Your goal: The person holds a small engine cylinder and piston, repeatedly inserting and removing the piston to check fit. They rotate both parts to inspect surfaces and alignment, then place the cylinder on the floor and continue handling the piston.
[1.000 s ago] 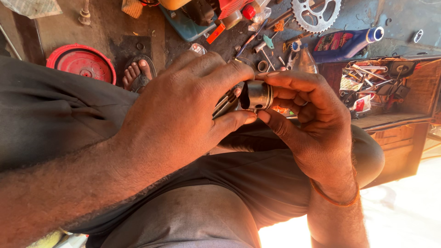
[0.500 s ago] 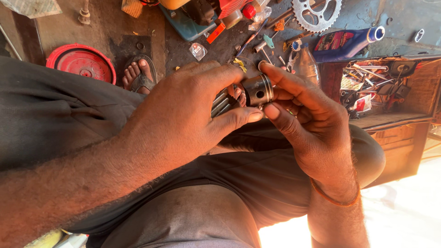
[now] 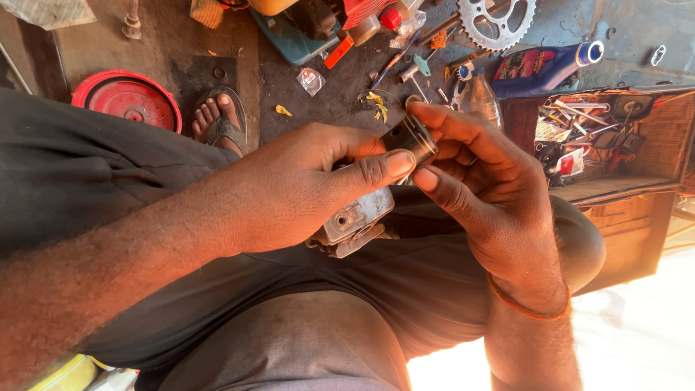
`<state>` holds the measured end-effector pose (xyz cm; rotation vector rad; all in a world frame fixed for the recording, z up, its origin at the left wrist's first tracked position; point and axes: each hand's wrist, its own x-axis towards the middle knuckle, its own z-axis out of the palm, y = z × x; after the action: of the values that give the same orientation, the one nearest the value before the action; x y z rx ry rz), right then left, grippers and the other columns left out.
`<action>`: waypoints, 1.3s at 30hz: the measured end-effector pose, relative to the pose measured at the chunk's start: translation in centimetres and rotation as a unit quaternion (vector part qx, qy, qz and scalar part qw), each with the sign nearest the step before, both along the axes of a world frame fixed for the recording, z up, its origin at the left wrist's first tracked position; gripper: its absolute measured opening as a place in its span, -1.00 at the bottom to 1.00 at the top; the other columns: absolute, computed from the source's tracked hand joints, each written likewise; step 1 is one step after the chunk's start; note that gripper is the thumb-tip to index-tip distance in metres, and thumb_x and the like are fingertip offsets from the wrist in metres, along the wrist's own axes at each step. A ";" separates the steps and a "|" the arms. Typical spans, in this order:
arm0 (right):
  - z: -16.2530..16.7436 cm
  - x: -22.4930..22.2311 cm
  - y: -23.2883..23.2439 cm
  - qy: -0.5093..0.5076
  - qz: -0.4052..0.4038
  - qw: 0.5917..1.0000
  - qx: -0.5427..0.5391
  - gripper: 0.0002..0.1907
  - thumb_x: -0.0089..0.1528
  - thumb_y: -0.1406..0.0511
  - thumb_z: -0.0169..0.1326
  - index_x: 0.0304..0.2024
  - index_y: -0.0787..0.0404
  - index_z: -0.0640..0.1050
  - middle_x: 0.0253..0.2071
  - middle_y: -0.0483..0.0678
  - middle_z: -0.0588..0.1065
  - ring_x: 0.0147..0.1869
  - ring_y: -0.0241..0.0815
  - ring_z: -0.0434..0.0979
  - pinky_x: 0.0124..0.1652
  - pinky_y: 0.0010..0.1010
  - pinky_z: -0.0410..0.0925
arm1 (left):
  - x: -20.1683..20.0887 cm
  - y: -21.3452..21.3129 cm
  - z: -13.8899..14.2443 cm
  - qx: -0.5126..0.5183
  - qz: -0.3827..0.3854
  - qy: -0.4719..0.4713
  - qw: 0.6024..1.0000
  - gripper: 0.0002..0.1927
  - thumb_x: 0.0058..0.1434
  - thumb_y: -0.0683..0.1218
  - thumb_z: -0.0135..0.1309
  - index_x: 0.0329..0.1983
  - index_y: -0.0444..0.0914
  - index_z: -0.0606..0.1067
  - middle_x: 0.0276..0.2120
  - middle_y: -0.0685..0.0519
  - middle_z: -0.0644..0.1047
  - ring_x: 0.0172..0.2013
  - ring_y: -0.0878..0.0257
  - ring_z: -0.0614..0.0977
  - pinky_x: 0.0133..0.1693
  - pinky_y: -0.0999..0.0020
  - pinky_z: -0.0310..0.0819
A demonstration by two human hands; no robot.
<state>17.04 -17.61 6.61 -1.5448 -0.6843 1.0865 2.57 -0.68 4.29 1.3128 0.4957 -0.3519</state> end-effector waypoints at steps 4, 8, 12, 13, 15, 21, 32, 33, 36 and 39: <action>-0.1 0.1 0.0 0.006 -0.008 1.000 -0.015 -0.46 0.31 0.42 0.20 0.34 0.42 0.42 0.14 0.01 0.54 0.23 -0.28 0.54 0.27 -0.42 0.42 | 0.0 0.1 -0.3 -0.030 0.004 -0.013 0.999 -0.55 0.41 0.22 -0.07 -0.09 -0.19 0.63 -0.52 0.17 0.54 -0.51 0.47 0.54 -0.52 0.44 0.47; -0.5 0.2 0.1 0.017 -0.009 1.000 0.000 -0.49 0.31 0.43 0.22 0.30 0.41 0.43 0.13 0.01 0.54 0.23 -0.25 0.55 0.27 -0.39 0.44 | 0.0 0.0 -0.3 0.019 0.018 0.019 0.999 -0.55 0.35 0.21 -0.07 -0.16 -0.21 0.62 -0.54 0.14 0.49 -0.52 0.45 0.49 -0.51 0.42 0.41; -0.6 0.2 0.3 -0.003 -0.012 1.000 -0.014 -0.49 0.30 0.40 0.23 0.27 0.41 0.43 0.12 -0.01 0.54 0.22 -0.26 0.54 0.26 -0.40 0.43 | 0.0 -0.1 -0.7 0.025 0.043 0.000 0.999 -0.56 0.43 0.19 -0.05 -0.01 -0.22 0.61 -0.42 0.09 0.52 -0.44 0.41 0.51 -0.43 0.40 0.46; -0.5 0.1 0.3 -0.002 -0.013 1.000 -0.017 -0.51 0.33 0.38 0.23 0.27 0.41 0.44 0.11 -0.01 0.54 0.22 -0.25 0.54 0.26 -0.41 0.42 | 0.0 -0.1 -0.8 -0.045 0.059 -0.013 0.997 -0.56 0.42 0.19 -0.07 0.02 -0.21 0.59 -0.37 0.11 0.56 -0.39 0.42 0.57 -0.37 0.42 0.53; -0.3 -0.1 0.5 -0.001 -0.017 1.000 -0.021 -0.54 0.38 0.35 0.22 0.28 0.41 0.46 0.10 0.00 0.55 0.21 -0.25 0.53 0.25 -0.42 0.40 | 0.0 0.0 -1.1 -0.183 0.088 -0.040 0.978 -0.54 0.39 0.20 -0.10 0.07 -0.19 0.56 -0.28 0.14 0.64 -0.31 0.44 0.69 -0.25 0.45 0.67; -0.1 -0.1 0.9 0.011 0.000 0.999 -0.033 -0.54 0.39 0.29 0.16 0.29 0.37 0.47 0.08 0.02 0.56 0.16 -0.26 0.52 0.18 -0.46 0.37 | 0.3 -0.2 -1.4 -0.204 0.115 0.012 0.972 -0.34 0.34 0.31 -0.13 0.01 -0.33 0.62 -0.23 0.05 0.67 -0.22 0.38 0.65 -0.14 0.39 0.59; -0.8 0.4 0.5 0.059 -0.071 0.995 0.028 -0.49 0.35 0.37 0.17 0.31 0.34 0.37 0.05 0.02 0.56 0.06 -0.26 0.55 0.13 -0.46 0.42 | -0.1 1.7 -0.2 -0.273 0.232 -0.046 0.932 -0.49 0.25 0.20 0.12 0.10 -0.22 0.51 -0.07 0.06 0.61 -0.07 0.31 0.66 -0.08 0.25 0.63; -0.9 0.3 0.4 0.072 -0.085 0.993 0.033 -0.48 0.33 0.39 0.19 0.31 0.32 0.35 0.04 0.01 0.55 0.07 -0.26 0.54 0.13 -0.46 0.42 | -0.1 1.8 -0.1 -0.268 0.235 -0.030 0.934 -0.51 0.24 0.16 0.14 0.11 -0.23 0.51 -0.06 0.06 0.60 -0.07 0.31 0.65 -0.09 0.23 0.63; -1.0 0.4 0.0 0.052 -0.080 0.994 0.053 -0.54 0.38 0.42 0.23 0.25 0.31 0.33 0.02 0.00 0.51 0.13 -0.26 0.52 0.14 -0.42 0.40 | 0.0 2.0 0.0 -0.272 0.246 -0.095 0.925 -0.59 0.26 0.06 0.11 0.08 -0.25 0.49 -0.10 0.06 0.60 -0.09 0.29 0.65 -0.07 0.21 0.65; -1.0 0.3 -0.4 0.047 -0.080 0.994 0.064 -0.53 0.35 0.39 0.23 0.24 0.26 0.35 0.08 -0.01 0.52 0.13 -0.26 0.52 0.14 -0.39 0.42 | -0.1 2.0 -0.1 -0.281 0.268 -0.143 0.910 -0.65 0.31 0.04 0.10 0.04 -0.27 0.52 -0.16 0.05 0.58 -0.15 0.27 0.63 -0.14 0.20 0.60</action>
<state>17.30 -17.97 5.61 -1.4047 -0.5447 0.9707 2.50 1.32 4.19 0.6125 0.4404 0.1576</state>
